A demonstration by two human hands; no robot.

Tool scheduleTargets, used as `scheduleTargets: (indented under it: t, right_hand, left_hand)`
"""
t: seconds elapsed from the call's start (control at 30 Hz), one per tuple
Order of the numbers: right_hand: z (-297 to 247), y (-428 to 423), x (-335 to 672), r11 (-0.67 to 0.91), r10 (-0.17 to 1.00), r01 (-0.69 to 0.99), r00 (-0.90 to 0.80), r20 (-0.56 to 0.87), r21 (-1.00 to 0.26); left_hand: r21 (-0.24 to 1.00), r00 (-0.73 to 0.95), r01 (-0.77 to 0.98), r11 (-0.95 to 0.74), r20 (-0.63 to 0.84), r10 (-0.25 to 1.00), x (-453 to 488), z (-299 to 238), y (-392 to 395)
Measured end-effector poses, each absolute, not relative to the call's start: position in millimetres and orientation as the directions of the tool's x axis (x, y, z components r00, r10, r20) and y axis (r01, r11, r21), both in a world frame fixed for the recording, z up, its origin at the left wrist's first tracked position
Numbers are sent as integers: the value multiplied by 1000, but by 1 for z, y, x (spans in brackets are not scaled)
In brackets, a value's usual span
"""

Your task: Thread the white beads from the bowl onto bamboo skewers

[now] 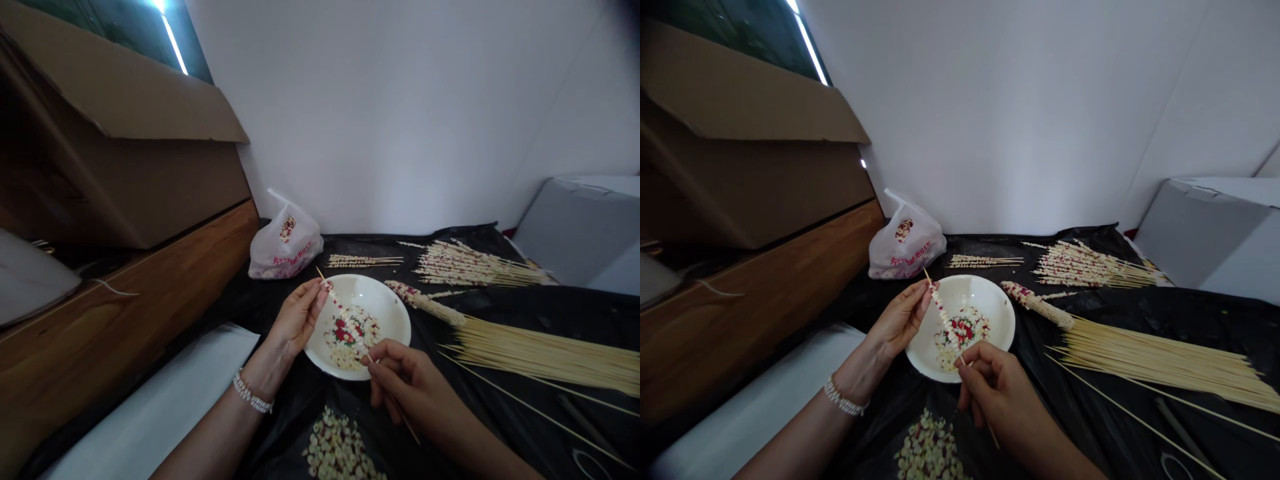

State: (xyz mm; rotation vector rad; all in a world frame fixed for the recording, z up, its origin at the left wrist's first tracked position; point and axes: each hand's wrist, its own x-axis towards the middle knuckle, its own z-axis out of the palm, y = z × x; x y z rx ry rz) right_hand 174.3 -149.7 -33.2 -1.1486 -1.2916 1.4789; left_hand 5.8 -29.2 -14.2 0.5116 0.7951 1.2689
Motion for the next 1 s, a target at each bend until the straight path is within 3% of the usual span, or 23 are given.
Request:
scheduleTargets:
  t: [0.33,1.0]
  right_hand:
    - [-28,-154,172,-123,954,0,-276,-119,-992]
    - [-33,-153,169,-144,948,1,-287,-138,-990]
  left_hand:
    - [741,-27,-656,145,-215,976,-3,-4,-23]
    - [733,-37,-673,100,-169,985,-3,-6,-24]
